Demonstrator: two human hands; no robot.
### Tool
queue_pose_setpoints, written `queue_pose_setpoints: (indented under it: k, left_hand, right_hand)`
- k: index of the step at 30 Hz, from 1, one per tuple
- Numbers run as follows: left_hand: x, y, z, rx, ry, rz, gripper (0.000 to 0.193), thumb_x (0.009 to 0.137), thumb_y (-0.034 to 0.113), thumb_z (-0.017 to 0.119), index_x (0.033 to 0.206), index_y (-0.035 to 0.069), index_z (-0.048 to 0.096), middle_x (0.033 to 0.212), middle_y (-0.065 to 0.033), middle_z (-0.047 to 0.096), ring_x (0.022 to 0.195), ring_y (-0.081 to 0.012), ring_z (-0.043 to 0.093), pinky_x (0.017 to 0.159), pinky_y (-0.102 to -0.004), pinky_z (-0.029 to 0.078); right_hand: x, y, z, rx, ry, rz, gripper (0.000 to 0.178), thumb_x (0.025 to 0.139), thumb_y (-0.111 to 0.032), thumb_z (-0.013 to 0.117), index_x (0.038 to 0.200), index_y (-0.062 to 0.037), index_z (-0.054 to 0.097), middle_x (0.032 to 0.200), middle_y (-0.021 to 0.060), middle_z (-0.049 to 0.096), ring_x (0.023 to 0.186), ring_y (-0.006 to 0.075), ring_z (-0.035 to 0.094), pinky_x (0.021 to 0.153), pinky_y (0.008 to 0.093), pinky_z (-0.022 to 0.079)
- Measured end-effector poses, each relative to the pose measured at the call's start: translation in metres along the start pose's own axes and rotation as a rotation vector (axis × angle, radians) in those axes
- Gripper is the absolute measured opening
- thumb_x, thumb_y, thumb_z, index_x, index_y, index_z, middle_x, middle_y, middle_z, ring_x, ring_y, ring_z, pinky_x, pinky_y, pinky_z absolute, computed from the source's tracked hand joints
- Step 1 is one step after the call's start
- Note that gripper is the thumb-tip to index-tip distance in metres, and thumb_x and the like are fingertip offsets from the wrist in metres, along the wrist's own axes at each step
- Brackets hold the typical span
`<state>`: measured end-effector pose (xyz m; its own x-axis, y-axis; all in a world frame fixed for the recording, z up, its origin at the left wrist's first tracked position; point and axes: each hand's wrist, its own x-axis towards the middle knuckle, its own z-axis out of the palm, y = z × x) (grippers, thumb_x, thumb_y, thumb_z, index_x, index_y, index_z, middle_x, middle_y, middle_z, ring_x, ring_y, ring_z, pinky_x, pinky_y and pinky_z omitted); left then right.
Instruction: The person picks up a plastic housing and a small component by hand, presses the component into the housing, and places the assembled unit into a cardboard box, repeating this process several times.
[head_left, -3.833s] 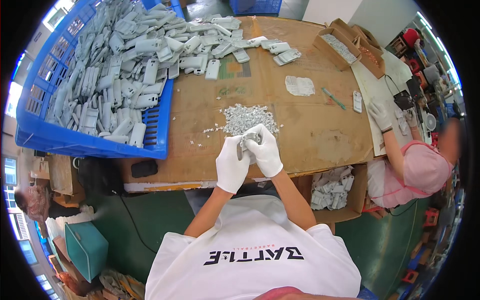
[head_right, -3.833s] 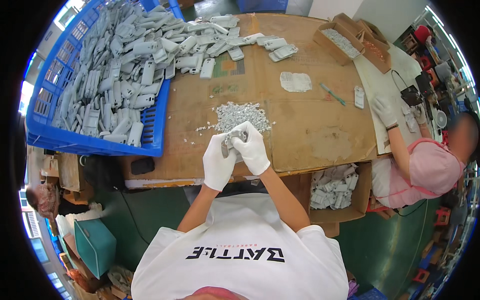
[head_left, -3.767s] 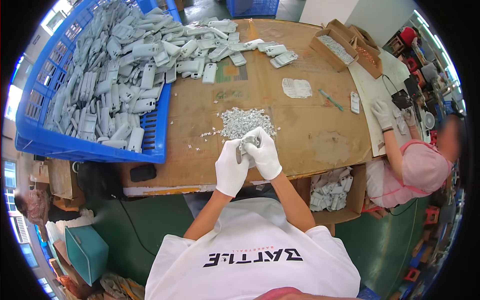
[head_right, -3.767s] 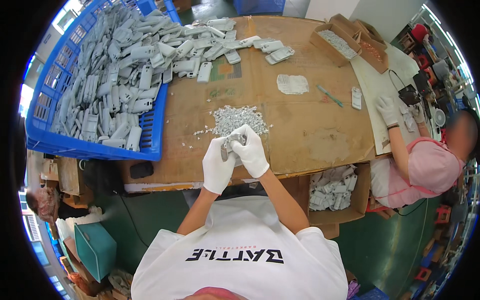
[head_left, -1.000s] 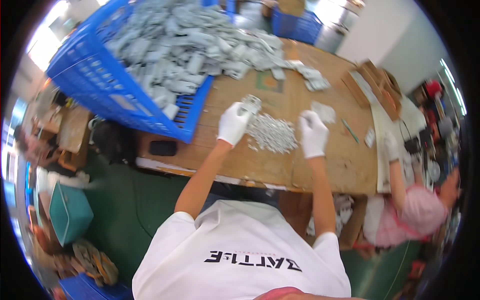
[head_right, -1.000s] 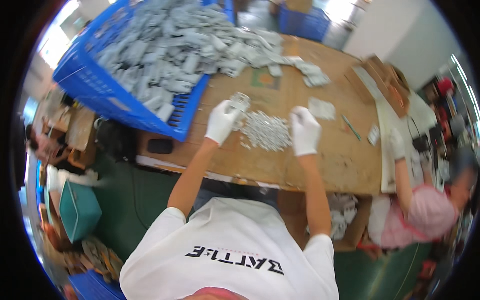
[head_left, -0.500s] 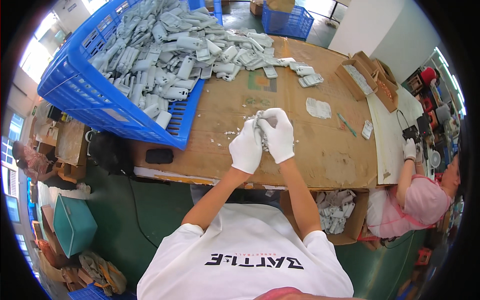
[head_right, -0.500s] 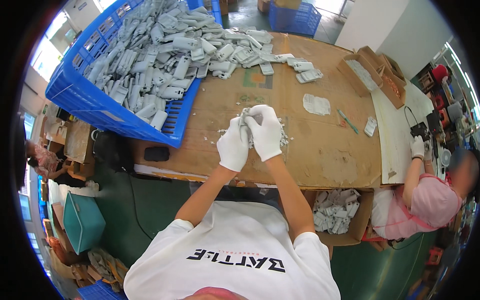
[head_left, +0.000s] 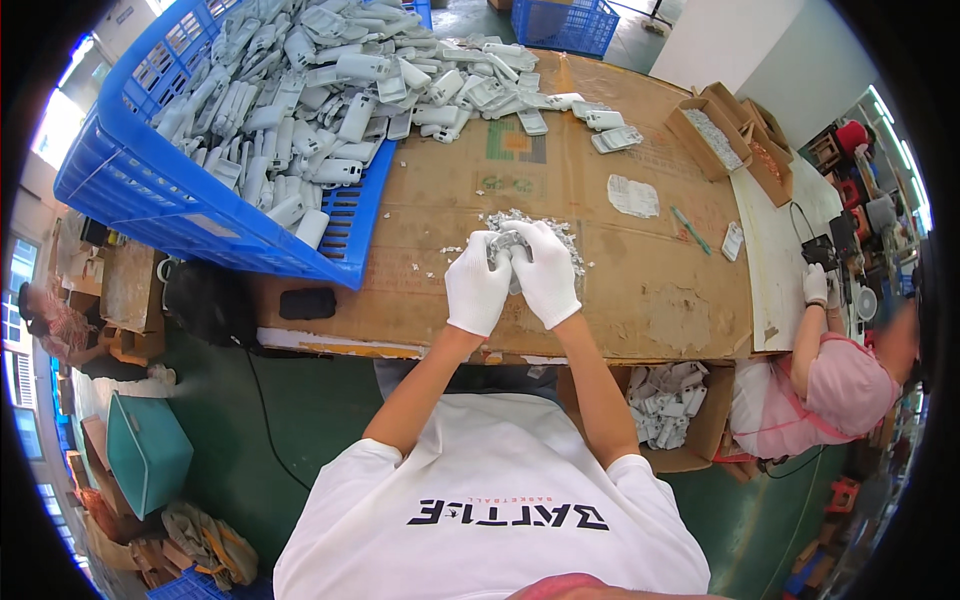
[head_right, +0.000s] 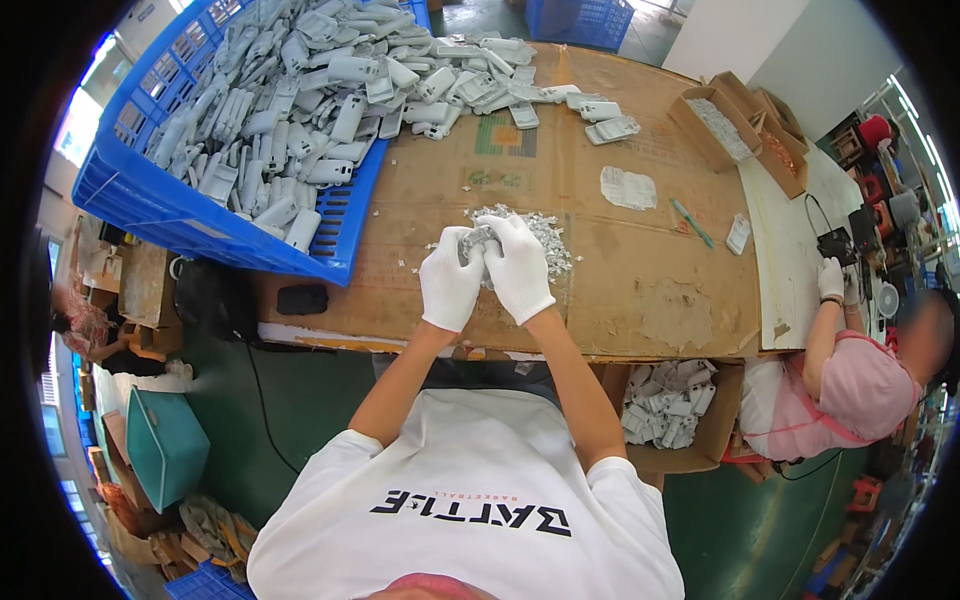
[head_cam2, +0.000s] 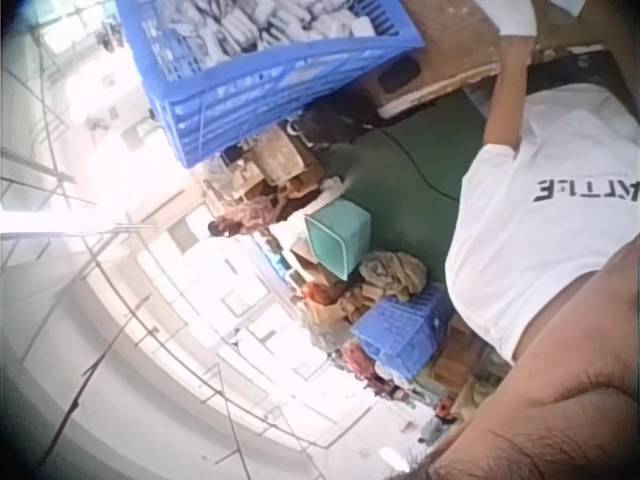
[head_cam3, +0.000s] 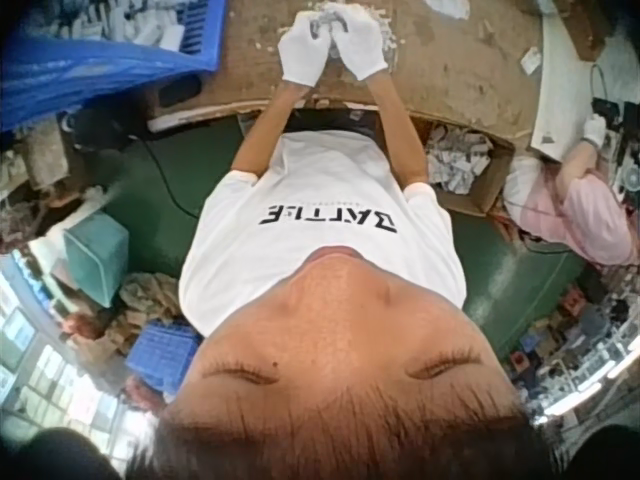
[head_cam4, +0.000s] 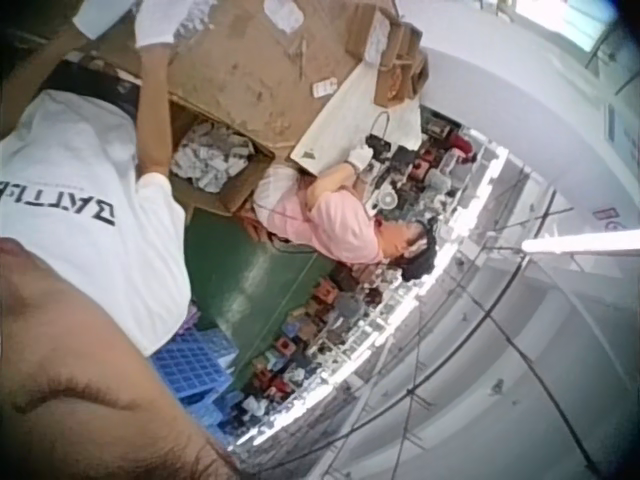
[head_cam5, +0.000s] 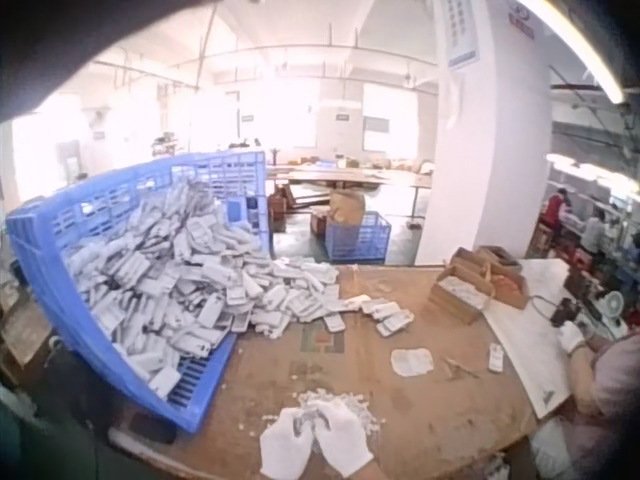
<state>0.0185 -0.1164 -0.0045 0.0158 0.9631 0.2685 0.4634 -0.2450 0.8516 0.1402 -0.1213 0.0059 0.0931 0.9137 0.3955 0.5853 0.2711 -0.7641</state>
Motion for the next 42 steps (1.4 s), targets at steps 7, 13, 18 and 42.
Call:
queue_pose_setpoints:
  k: [7, 13, 18, 42]
  left_hand:
    - [-0.004, 0.003, -0.009, -0.07, 0.01, -0.022, 0.012, 0.09, 0.012, 0.062, 0.099, 0.006, 0.06, 0.084, -0.0182, 0.068, 0.079, -0.0373, 0.068, 0.067, -0.044, 0.052]
    - [-0.003, 0.007, -0.015, -0.098, -0.001, 0.037, 0.016, 0.088, 0.012, 0.064, 0.103, 0.007, 0.061, 0.085, -0.0166, 0.068, 0.079, -0.0356, 0.068, 0.068, -0.0412, 0.053]
    - [-0.005, 0.007, -0.018, -0.013, -0.013, 0.068, 0.023, 0.085, 0.012, 0.067, 0.108, 0.008, 0.061, 0.092, -0.0153, 0.069, 0.085, -0.0343, 0.069, 0.071, -0.04, 0.054]
    - [-0.012, 0.009, -0.025, 0.036, 0.063, 0.113, 0.027, 0.082, 0.011, 0.07, 0.108, 0.01, 0.062, 0.093, -0.0124, 0.067, 0.08, -0.0315, 0.068, 0.067, -0.0378, 0.054]
  right_hand:
    - [-0.003, -0.002, -0.005, 0.251, -0.096, 0.114, 0.018, 0.086, 0.002, 0.062, 0.102, -0.0027, 0.069, 0.093, 0.0066, 0.065, 0.082, 0.0131, 0.062, 0.074, 0.0281, 0.049]
    - [-0.004, -0.012, -0.003, 0.192, -0.028, 0.222, 0.016, 0.084, 0.001, 0.063, 0.099, -0.0019, 0.069, 0.086, 0.0092, 0.066, 0.077, 0.0166, 0.065, 0.072, 0.0297, 0.051]
    - [-0.002, -0.009, 0.001, 0.329, -0.046, 0.262, 0.02, 0.083, 0.0, 0.06, 0.102, -0.0009, 0.067, 0.088, 0.0085, 0.067, 0.079, 0.0133, 0.064, 0.074, 0.0284, 0.051]
    - [-0.004, -0.009, 0.014, 0.448, -0.095, 0.313, 0.017, 0.086, -0.002, 0.061, 0.103, -0.0011, 0.064, 0.093, 0.0014, 0.063, 0.085, 0.0072, 0.057, 0.078, 0.0246, 0.047]
